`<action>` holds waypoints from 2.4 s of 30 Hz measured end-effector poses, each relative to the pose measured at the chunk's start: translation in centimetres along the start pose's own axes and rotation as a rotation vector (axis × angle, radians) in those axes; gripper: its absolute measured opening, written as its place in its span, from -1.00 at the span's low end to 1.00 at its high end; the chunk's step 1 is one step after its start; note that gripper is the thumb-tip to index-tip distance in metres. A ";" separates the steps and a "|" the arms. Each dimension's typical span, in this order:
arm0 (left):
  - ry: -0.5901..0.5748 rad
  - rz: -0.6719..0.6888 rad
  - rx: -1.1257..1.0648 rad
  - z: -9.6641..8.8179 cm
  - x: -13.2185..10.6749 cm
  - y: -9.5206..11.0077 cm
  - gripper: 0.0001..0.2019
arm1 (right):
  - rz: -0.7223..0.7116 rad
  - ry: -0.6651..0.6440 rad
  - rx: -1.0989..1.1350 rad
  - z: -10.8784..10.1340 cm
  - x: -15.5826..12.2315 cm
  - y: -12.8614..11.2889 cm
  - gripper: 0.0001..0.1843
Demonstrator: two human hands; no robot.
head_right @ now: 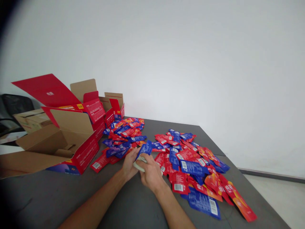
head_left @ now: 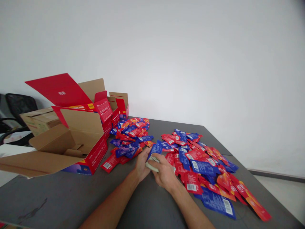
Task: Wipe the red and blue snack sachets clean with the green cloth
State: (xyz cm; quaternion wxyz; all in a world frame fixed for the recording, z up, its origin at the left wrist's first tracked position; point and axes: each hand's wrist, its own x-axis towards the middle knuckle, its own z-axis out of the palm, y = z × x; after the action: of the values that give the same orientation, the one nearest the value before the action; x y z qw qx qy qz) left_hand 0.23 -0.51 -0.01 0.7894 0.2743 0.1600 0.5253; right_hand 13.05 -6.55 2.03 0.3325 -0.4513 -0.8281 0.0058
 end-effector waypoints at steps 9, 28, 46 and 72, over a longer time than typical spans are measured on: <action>0.184 0.224 0.118 -0.6 0.1 0.9 -0.52 | 0.171 0.312 0.236 0.8 0.3 2.1 -0.71; 0.009 -0.013 -0.067 0.6 -0.8 0.1 -0.68 | -0.060 0.169 0.167 0.7 0.1 0.1 -0.66; 0.047 -0.102 -0.160 -0.2 -0.7 -1.1 -0.77 | 0.138 0.348 0.003 -0.1 0.2 3.7 -0.67; 0.326 0.566 1.831 -3.9 0.6 2.3 -0.49 | 0.277 0.047 -0.067 -0.1 -0.4 3.5 -0.80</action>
State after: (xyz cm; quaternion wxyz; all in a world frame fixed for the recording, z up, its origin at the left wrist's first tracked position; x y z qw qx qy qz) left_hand -3.37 1.72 -1.71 0.0831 0.7345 0.5423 0.3995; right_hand 15.83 -4.76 0.79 0.3327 -0.5721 -0.7496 0.0132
